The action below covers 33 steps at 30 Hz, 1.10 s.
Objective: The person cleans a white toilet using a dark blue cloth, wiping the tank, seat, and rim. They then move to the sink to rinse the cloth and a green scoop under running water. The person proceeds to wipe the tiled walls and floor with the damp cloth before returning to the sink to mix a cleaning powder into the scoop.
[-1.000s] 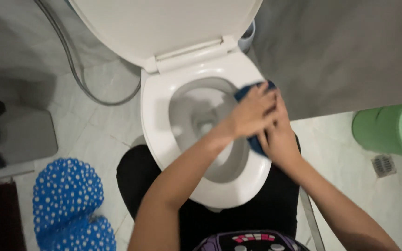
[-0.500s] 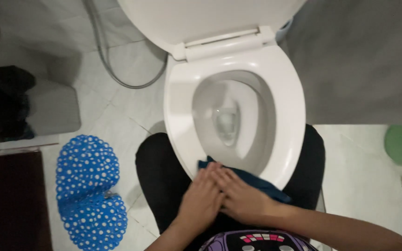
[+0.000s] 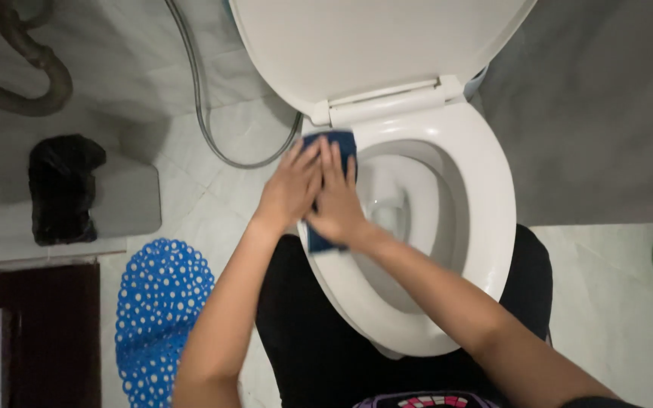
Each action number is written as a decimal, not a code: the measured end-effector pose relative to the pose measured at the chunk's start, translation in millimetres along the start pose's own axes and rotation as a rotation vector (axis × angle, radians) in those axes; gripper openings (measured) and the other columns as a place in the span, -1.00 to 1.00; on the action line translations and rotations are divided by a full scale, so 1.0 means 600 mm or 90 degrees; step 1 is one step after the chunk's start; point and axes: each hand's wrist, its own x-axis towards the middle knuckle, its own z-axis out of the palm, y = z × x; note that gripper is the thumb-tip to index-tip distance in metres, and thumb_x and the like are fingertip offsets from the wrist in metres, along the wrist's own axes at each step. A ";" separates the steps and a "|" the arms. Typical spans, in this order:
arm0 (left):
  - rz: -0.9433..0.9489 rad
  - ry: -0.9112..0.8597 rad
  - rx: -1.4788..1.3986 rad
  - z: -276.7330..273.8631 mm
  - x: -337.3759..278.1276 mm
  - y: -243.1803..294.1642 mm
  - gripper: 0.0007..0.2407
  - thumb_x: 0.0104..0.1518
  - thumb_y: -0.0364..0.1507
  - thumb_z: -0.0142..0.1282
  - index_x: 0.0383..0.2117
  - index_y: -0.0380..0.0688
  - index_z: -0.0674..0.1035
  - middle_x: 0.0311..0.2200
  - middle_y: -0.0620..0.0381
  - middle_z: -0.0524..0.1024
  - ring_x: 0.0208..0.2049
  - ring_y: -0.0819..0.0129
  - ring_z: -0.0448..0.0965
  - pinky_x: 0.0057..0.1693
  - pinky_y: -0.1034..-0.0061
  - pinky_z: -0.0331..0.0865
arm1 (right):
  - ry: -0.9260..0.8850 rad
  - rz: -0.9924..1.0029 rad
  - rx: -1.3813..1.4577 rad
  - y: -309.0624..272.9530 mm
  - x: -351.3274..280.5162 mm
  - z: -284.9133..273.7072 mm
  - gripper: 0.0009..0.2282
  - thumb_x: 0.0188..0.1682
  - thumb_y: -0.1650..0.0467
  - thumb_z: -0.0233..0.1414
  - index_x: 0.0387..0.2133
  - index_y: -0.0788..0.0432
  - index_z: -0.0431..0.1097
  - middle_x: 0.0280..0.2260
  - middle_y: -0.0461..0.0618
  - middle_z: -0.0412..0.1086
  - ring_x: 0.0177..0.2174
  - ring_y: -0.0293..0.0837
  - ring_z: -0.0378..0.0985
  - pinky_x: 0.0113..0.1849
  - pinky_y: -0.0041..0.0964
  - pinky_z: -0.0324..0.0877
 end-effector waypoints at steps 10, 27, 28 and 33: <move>0.009 0.296 -0.126 0.036 0.064 0.076 -0.62 0.35 -0.45 -0.09 0.26 -0.39 0.35 0.32 -0.24 0.25 0.36 -0.12 0.18 0.43 0.20 0.09 | 0.156 -0.271 -0.192 0.157 0.046 -0.070 -0.69 0.14 0.35 -0.08 0.13 0.07 0.39 0.36 0.16 0.07 0.30 0.04 0.21 0.26 0.25 -0.04; -0.040 0.740 -0.026 -0.317 0.262 0.133 -0.67 0.14 -0.61 0.24 0.04 -0.06 0.57 0.13 0.33 0.43 0.24 0.25 0.37 0.33 0.22 0.32 | 0.459 -0.687 -0.336 0.040 0.290 -0.461 -0.69 -0.03 0.51 0.41 -0.07 0.15 0.50 0.19 0.25 0.21 -0.06 0.07 0.39 0.02 0.03 0.34; -0.035 0.751 -0.018 -0.304 0.263 0.102 -0.67 0.14 -0.61 0.24 0.04 -0.06 0.57 0.13 0.33 0.43 0.24 0.25 0.37 0.33 0.22 0.32 | 0.470 -0.697 -0.339 0.057 0.307 -0.447 -0.69 -0.03 0.51 0.41 -0.07 0.15 0.50 0.19 0.25 0.21 -0.06 0.07 0.39 0.02 0.03 0.34; 0.092 0.617 0.235 -0.223 0.265 -0.044 -0.68 0.34 -0.59 -0.12 0.21 -0.16 0.43 0.27 0.00 0.34 0.29 0.07 0.34 0.32 0.29 0.36 | 0.356 -0.550 -0.586 0.138 0.390 -0.322 -0.50 0.18 -0.03 -0.26 0.26 -0.15 0.28 0.41 0.01 0.03 0.37 0.05 0.03 0.33 0.17 -0.14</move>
